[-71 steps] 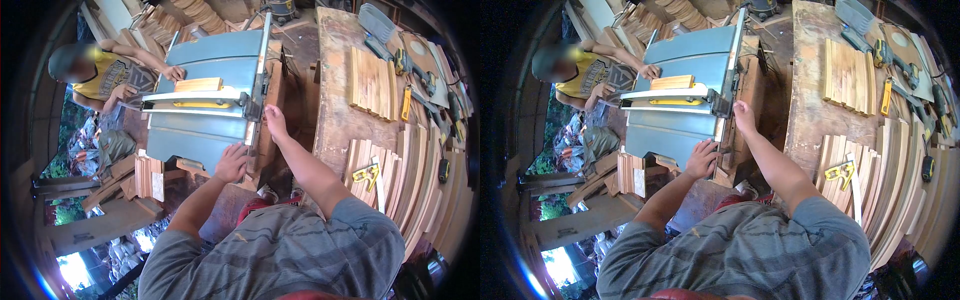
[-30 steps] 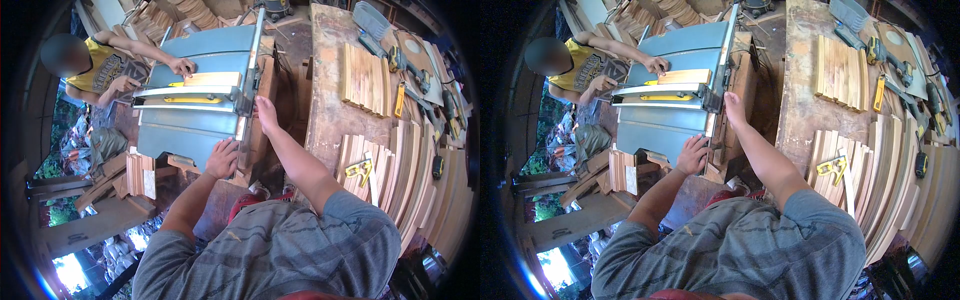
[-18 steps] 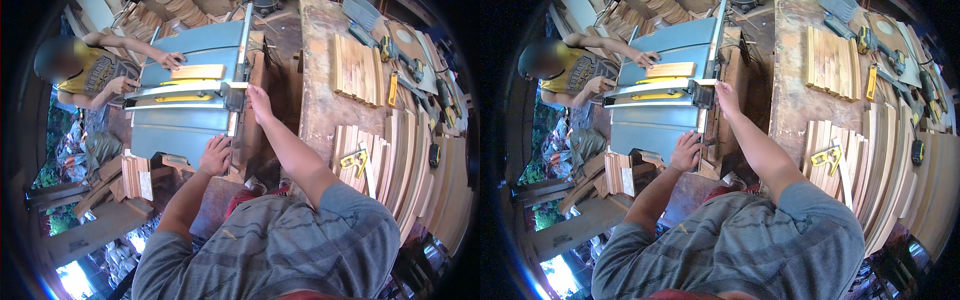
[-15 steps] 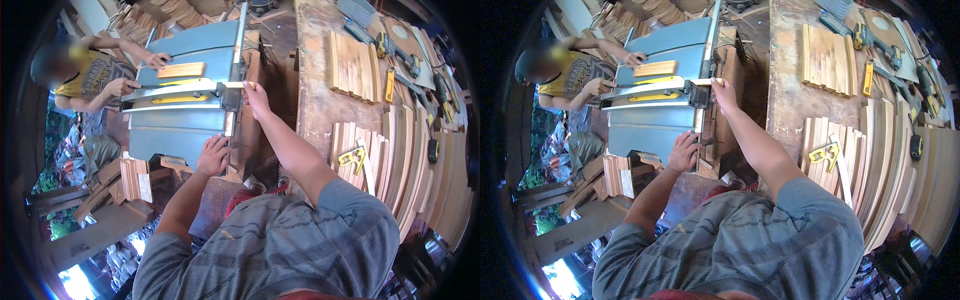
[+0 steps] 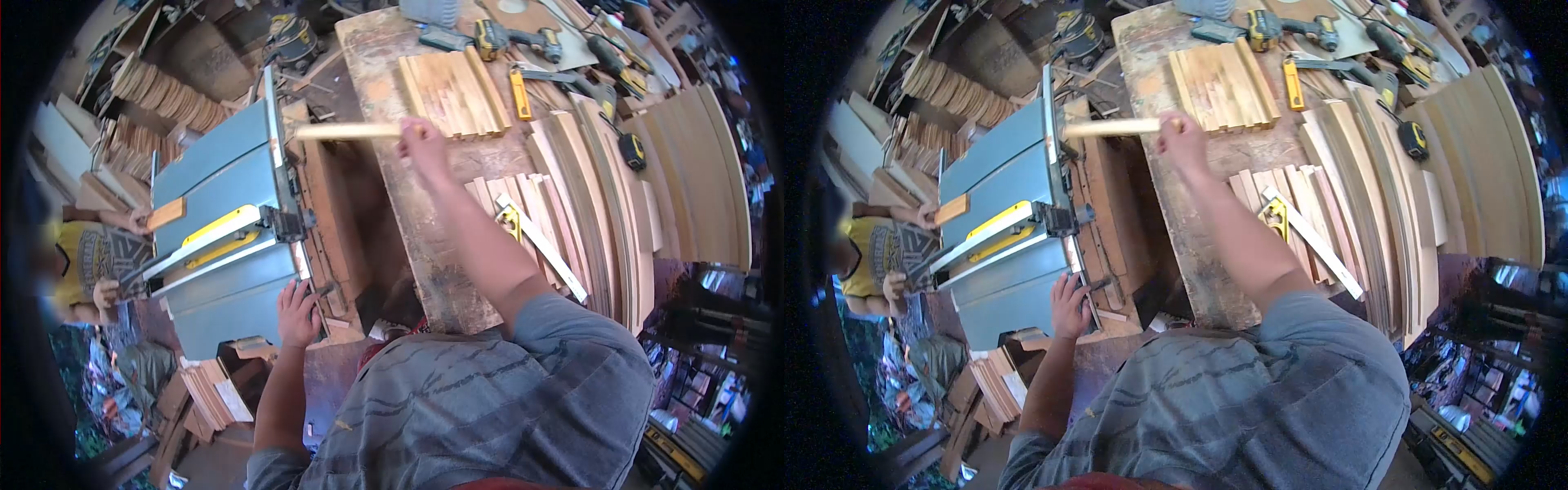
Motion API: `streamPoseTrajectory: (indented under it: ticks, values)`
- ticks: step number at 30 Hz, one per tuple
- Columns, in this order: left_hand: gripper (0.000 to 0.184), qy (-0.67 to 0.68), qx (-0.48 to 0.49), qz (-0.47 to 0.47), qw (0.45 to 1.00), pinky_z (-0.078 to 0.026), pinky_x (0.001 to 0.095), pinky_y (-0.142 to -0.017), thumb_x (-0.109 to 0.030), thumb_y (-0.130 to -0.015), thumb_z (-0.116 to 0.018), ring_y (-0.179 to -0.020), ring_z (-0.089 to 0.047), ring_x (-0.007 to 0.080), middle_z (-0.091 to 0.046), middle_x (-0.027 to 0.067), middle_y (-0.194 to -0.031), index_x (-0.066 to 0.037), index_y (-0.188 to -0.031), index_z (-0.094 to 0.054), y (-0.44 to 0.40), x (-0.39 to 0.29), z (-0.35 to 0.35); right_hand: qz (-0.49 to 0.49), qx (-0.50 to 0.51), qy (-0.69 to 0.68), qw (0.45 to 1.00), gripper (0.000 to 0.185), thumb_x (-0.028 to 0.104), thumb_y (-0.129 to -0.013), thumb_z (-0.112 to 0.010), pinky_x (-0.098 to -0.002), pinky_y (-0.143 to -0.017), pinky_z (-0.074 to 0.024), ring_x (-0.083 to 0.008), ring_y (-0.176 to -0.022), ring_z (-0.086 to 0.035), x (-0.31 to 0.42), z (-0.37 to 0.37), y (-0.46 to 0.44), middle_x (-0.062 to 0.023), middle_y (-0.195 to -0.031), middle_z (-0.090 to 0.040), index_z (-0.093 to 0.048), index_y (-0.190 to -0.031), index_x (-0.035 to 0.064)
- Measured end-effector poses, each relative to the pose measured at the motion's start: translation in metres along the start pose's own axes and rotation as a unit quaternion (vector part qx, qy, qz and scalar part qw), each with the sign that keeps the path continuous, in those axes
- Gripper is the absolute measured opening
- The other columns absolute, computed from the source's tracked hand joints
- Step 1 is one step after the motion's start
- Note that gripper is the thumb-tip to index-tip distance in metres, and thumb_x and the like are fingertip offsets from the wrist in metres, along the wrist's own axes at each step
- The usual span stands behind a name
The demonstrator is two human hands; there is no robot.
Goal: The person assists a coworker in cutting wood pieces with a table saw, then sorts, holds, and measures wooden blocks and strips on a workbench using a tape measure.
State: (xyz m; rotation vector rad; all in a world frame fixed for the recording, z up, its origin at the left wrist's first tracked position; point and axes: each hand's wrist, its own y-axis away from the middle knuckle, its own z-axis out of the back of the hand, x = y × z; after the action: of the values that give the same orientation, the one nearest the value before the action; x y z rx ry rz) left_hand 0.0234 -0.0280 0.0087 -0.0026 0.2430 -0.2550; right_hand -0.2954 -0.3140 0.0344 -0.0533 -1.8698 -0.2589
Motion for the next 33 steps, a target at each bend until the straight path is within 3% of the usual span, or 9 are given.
streamPoseTrajectory:
  ticks: [3,5,6,8,12,22,25,27,33]
  values:
    - [0.031,-0.002,-0.013,-0.006,1.000,-0.027,0.0539,-0.111,-0.012,-0.076,-0.061,-0.135,-0.037,0.0371,-0.051,0.0107,-0.138,-0.013,-0.106,-0.065,0.002,0.000,-0.001,0.153,-0.058,0.034,0.986,0.022,0.016,-0.087,-0.069,-0.0245,-0.059,-0.0521,-0.0114,-0.063,-0.064,0.050,0.056,-0.021,-0.0074,-0.080,-0.068,-0.069,-0.104,0.0014]
    - [0.031,-0.008,-0.014,-0.011,1.000,-0.027,0.0537,-0.111,-0.012,-0.076,-0.060,-0.135,-0.037,0.0370,-0.051,0.0108,-0.138,-0.013,-0.107,-0.065,0.002,-0.001,0.001,0.240,-0.109,0.190,0.946,0.024,0.015,-0.084,-0.072,-0.0268,-0.064,-0.0520,-0.0139,-0.069,-0.066,0.065,0.094,-0.033,-0.0075,-0.081,-0.070,-0.068,-0.104,0.0019]
    - [0.031,-0.009,-0.014,-0.007,1.000,-0.027,0.0538,-0.111,-0.012,-0.076,-0.060,-0.135,-0.037,0.0370,-0.051,0.0107,-0.138,-0.013,-0.107,-0.065,0.001,-0.002,0.000,0.245,-0.112,0.188,0.945,0.024,0.015,-0.084,-0.072,-0.0268,-0.064,-0.0520,-0.0139,-0.069,-0.066,0.070,0.106,-0.037,-0.0075,-0.081,-0.070,-0.068,-0.104,0.0019]
    - [0.032,-0.003,-0.017,-0.006,1.000,-0.026,0.0540,-0.111,-0.012,-0.075,-0.059,-0.135,-0.037,0.0370,-0.051,0.0107,-0.138,-0.014,-0.107,-0.064,0.003,-0.001,-0.002,0.314,-0.193,0.338,0.866,0.020,0.014,-0.081,-0.074,-0.0321,-0.066,-0.0518,-0.0195,-0.073,-0.066,0.073,0.124,-0.042,-0.0079,-0.084,-0.068,-0.068,-0.097,0.0049]
    - [0.032,-0.007,-0.018,-0.007,1.000,-0.026,0.0539,-0.111,-0.012,-0.075,-0.059,-0.135,-0.037,0.0370,-0.051,0.0111,-0.138,-0.013,-0.107,-0.065,0.003,-0.002,-0.001,0.363,-0.208,0.421,0.805,0.015,0.019,-0.080,-0.074,-0.0394,-0.067,-0.0509,-0.0280,-0.074,-0.063,0.057,0.143,-0.063,-0.0088,-0.085,-0.061,-0.062,-0.083,0.0095]
    - [0.031,-0.004,-0.014,0.003,1.000,-0.027,0.0535,-0.111,-0.012,-0.075,-0.060,-0.136,-0.036,0.0368,-0.052,0.0111,-0.137,-0.013,-0.106,-0.065,0.003,-0.002,-0.002,0.360,-0.247,0.525,0.730,0.019,0.021,-0.079,-0.074,-0.0422,-0.061,-0.0514,-0.0299,-0.071,-0.062,0.041,0.147,-0.079,-0.0080,-0.081,-0.060,-0.058,-0.079,0.0110]
    - [0.031,-0.006,-0.020,0.000,1.000,-0.027,0.0530,-0.111,-0.012,-0.076,-0.060,-0.137,-0.036,0.0367,-0.052,0.0112,-0.138,-0.013,-0.106,-0.065,-0.001,-0.001,-0.006,0.287,-0.230,0.563,0.740,0.023,0.029,-0.080,-0.072,-0.0440,-0.067,-0.0499,-0.0282,-0.077,-0.062,0.037,0.149,-0.080,-0.0056,-0.087,-0.060,-0.056,-0.079,0.0129]
    - [0.031,-0.010,-0.019,-0.003,1.000,-0.027,0.0527,-0.111,-0.013,-0.076,-0.060,-0.137,-0.036,0.0366,-0.052,0.0112,-0.138,-0.013,-0.106,-0.065,0.008,0.000,-0.003,0.343,-0.221,0.629,0.662,0.023,0.031,-0.078,-0.073,-0.0438,-0.076,-0.0473,-0.0260,-0.083,-0.061,0.035,0.152,-0.079,-0.0045,-0.088,-0.062,-0.058,-0.079,0.0132]
    - [0.032,-0.009,-0.011,-0.002,1.000,-0.027,0.0521,-0.111,-0.013,-0.075,-0.060,-0.136,-0.037,0.0367,-0.052,0.0112,-0.138,-0.013,-0.106,-0.065,0.003,0.000,-0.005,0.289,-0.204,0.663,0.660,0.026,0.033,-0.076,-0.075,-0.0442,-0.084,-0.0432,-0.0264,-0.094,-0.057,0.034,0.153,-0.079,-0.0061,-0.095,-0.062,-0.061,-0.084,0.0128]
